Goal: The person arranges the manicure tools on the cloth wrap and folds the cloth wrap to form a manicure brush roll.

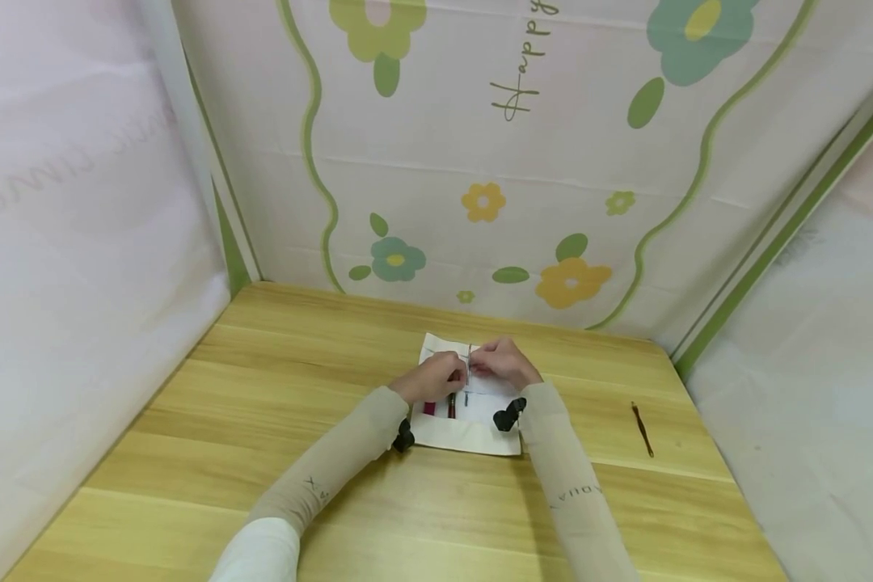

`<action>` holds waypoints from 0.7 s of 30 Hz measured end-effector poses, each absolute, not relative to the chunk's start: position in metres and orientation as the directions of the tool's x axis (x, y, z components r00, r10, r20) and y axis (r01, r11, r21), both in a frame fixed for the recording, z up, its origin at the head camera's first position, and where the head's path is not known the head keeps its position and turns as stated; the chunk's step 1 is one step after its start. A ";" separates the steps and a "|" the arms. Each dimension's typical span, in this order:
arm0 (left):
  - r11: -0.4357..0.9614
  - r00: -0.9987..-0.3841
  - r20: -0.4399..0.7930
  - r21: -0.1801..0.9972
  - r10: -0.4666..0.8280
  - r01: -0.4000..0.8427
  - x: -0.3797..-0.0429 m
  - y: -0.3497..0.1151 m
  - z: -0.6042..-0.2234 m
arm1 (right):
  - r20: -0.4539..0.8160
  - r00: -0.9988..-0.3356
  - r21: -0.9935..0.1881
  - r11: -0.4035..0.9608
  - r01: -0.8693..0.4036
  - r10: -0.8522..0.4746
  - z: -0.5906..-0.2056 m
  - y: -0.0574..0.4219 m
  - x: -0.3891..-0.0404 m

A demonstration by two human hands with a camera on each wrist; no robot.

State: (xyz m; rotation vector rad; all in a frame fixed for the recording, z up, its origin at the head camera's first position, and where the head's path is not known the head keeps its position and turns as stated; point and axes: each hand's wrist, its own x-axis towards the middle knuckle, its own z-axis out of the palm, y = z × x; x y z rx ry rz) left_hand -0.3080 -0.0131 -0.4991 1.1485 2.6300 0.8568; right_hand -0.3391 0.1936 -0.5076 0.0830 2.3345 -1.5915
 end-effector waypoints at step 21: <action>0.581 -0.719 0.065 0.542 0.692 0.607 -0.305 -0.013 -0.497 | -0.401 -0.915 -0.721 0.633 0.283 -0.049 -0.481 0.185 -0.330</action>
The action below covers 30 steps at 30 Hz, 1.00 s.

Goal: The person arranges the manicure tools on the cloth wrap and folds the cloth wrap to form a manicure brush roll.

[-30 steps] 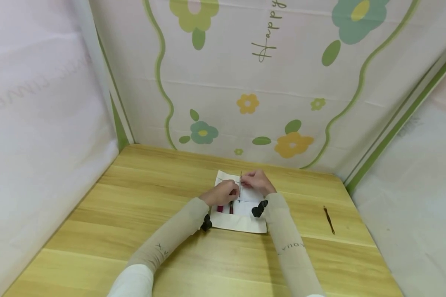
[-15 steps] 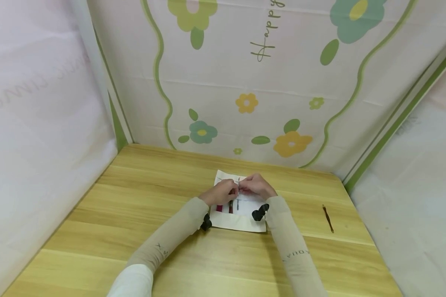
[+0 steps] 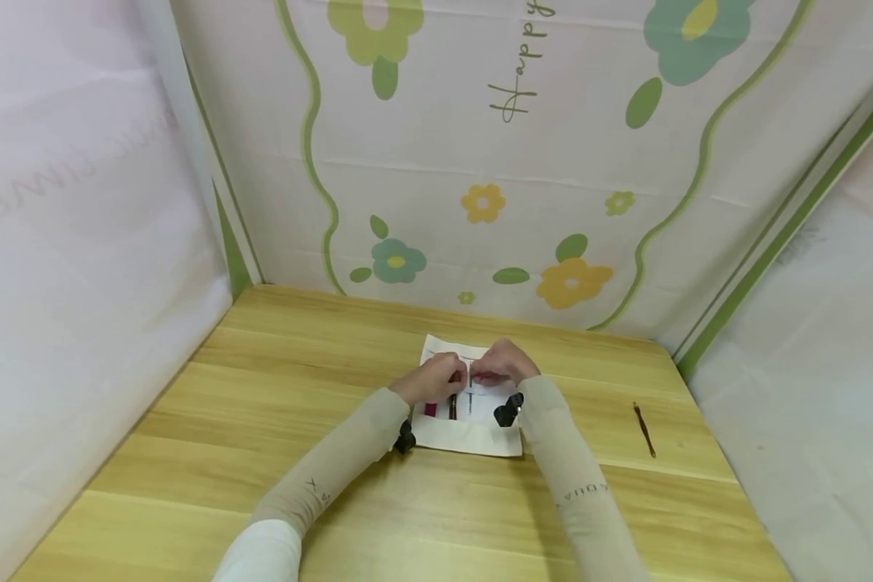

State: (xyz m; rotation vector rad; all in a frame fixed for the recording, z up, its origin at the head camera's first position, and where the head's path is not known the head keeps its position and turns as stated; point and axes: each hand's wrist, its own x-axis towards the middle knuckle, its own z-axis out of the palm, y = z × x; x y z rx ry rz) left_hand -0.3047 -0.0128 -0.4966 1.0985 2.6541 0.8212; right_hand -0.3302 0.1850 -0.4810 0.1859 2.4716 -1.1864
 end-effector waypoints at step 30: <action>0.567 -0.712 0.066 0.555 0.699 0.608 -0.309 -0.013 -0.496 | -0.337 -0.928 -0.630 0.694 0.349 0.161 -0.479 0.164 -0.337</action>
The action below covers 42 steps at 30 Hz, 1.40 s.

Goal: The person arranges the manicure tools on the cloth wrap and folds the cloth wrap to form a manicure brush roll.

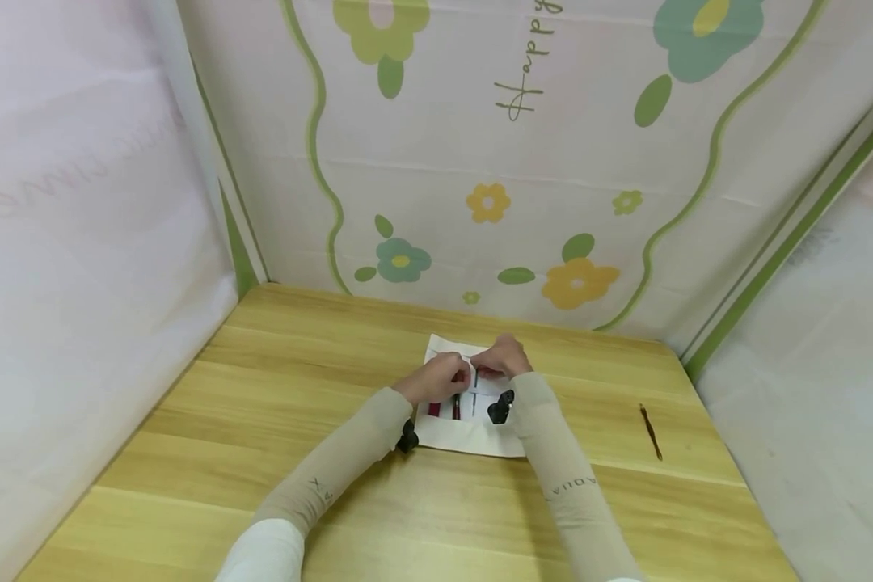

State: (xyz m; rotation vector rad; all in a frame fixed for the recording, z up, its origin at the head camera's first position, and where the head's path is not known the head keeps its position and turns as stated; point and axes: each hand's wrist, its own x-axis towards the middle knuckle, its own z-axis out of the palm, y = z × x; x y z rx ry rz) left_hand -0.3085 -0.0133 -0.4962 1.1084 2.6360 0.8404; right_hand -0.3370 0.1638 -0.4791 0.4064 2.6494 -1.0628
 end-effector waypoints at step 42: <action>0.610 -0.708 0.057 0.463 0.704 0.643 -0.307 -0.006 -0.488 | -0.411 -0.911 -0.687 0.666 0.291 -0.026 -0.461 0.222 -0.319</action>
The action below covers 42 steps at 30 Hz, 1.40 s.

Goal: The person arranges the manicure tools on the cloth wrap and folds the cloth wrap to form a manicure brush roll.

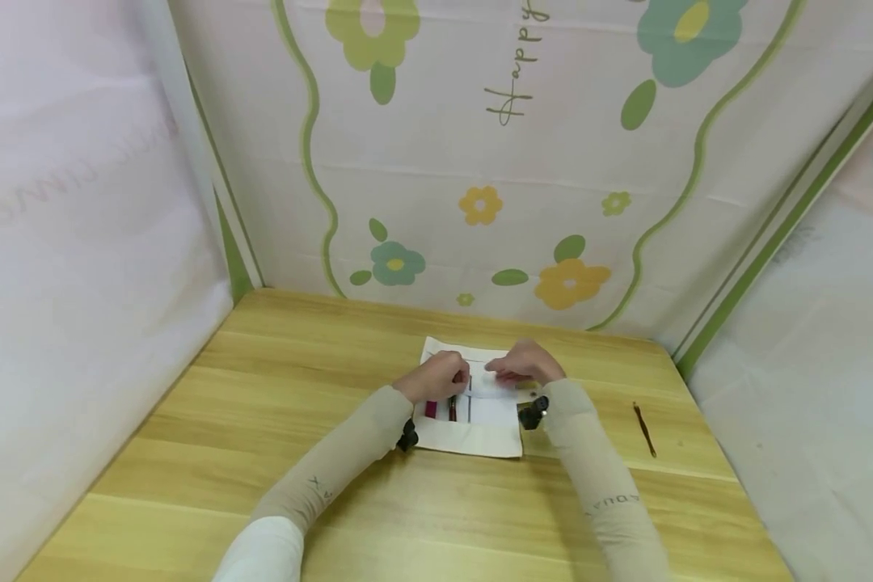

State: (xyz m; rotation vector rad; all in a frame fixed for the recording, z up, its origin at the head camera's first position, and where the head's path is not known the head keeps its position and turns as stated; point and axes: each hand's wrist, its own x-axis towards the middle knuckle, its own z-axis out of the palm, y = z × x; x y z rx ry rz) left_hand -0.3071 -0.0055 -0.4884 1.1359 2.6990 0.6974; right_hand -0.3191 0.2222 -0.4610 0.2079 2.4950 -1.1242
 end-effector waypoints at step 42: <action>0.577 -0.647 0.039 0.413 0.762 0.705 -0.304 0.022 -0.491 | -0.298 -0.940 -0.382 0.881 0.278 0.168 -0.475 0.460 -0.245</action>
